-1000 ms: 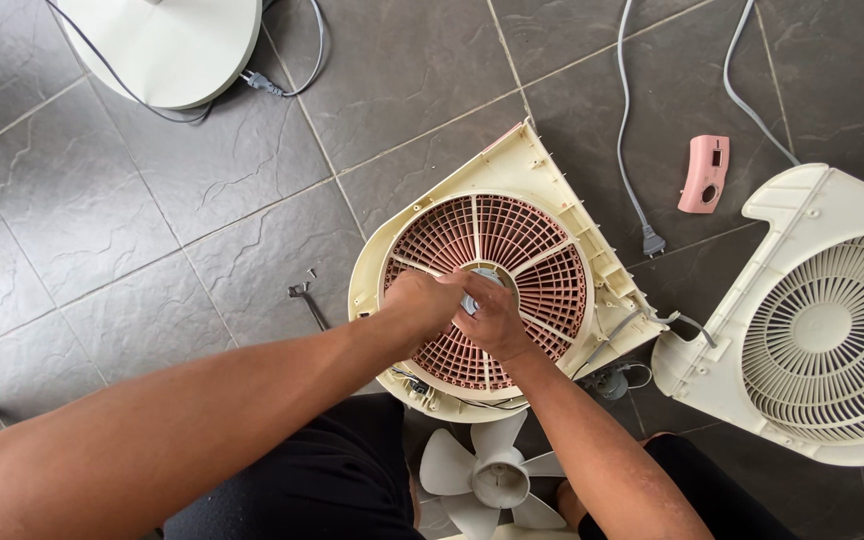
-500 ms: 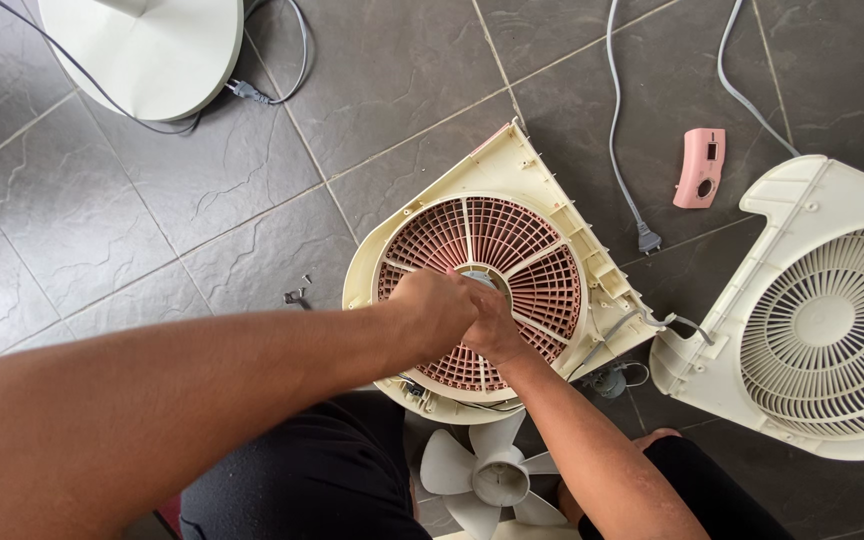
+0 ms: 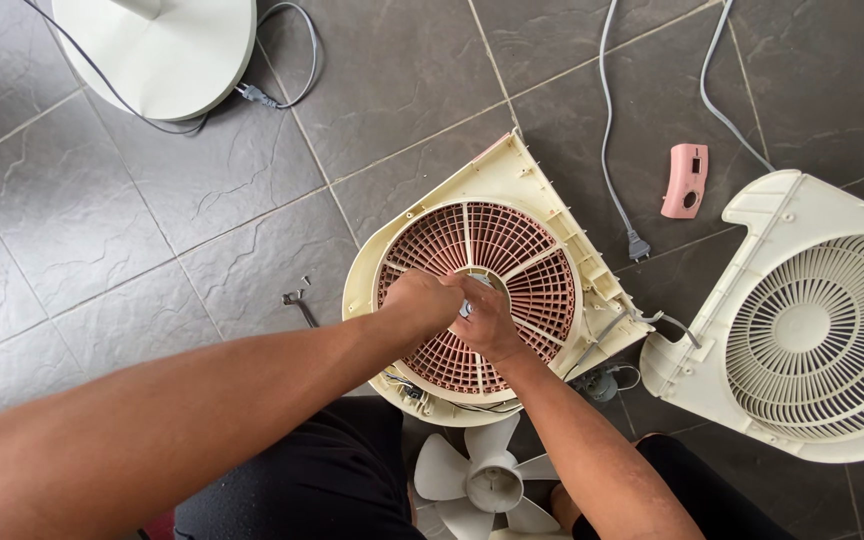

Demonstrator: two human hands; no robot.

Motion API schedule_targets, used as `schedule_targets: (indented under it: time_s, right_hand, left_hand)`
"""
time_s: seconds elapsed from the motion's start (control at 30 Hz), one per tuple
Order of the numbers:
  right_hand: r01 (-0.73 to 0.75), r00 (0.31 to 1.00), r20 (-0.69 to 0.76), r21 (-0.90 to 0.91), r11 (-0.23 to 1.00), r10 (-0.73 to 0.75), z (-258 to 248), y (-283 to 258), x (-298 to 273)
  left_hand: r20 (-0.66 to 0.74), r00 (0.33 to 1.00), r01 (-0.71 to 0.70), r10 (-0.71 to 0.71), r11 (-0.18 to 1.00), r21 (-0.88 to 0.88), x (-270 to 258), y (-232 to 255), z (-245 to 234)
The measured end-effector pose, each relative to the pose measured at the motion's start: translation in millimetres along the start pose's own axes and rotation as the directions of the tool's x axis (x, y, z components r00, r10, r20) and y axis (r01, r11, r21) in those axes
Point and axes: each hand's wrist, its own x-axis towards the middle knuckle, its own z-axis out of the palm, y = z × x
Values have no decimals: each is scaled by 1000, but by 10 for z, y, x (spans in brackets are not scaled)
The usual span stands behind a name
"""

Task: The person sits on the floor and uses a screwdriver to loosen and remove the central nut from the fan motor shaft. They then remove the motor assembly from the fan cage and place it on the floor.

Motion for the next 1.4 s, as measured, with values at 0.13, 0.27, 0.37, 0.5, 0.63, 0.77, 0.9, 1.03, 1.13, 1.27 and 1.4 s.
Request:
schedule_targets:
  time_s: [0.13,0.27,0.37,0.5,0.63,0.77,0.9,1.03,1.13,1.27,1.4]
  right_hand:
    - [118,993,-6,82,990,-118,25,104,-42]
    - [-10,996,90,0,1000,10,22,198,-106]
    - [-63,997,43,-59,996,66,38,159,-42]
    - [-24,999,41,-22,999,25,27,63,-36]
    - [-11,999,41,142,990,6,38,3,-5]
    - [26,999,17,154,988,-29,-34,-59,37]
    - [-42,995,99,109,993,31,-125,-125,84]
    - [-94,989,130,146,985,75,-159,-106,132]
    - [-104,988,122,103,989,91,-94,-78,84]
    - [-4,995,103,53,999,-1,-23,-18,38]
    - [79,996,50,16,997,-80,-40,61,18]
  left_hand:
    - [236,885,-425,401,493,759,4,-22,35]
    - [594,724,-583,350,-149,799,-64,213,82]
    - [518,749,-545,413,-60,836,-137,311,-67]
    - [138,957,-287,255,766,575,-148,122,-96]
    - [75,996,62,-55,993,-97,14,-82,57]
    - [-60,995,86,-85,996,9,144,-129,126]
    - [-89,991,-69,95,962,263,106,-74,53]
    - [19,972,-208,234,819,535,-10,66,-18]
    - [361,860,-469,360,282,837,-82,104,2]
    - [650,695,-608,308,-231,759,-95,136,-98]
    - [542,774,-542,328,-98,834,-137,145,-94]
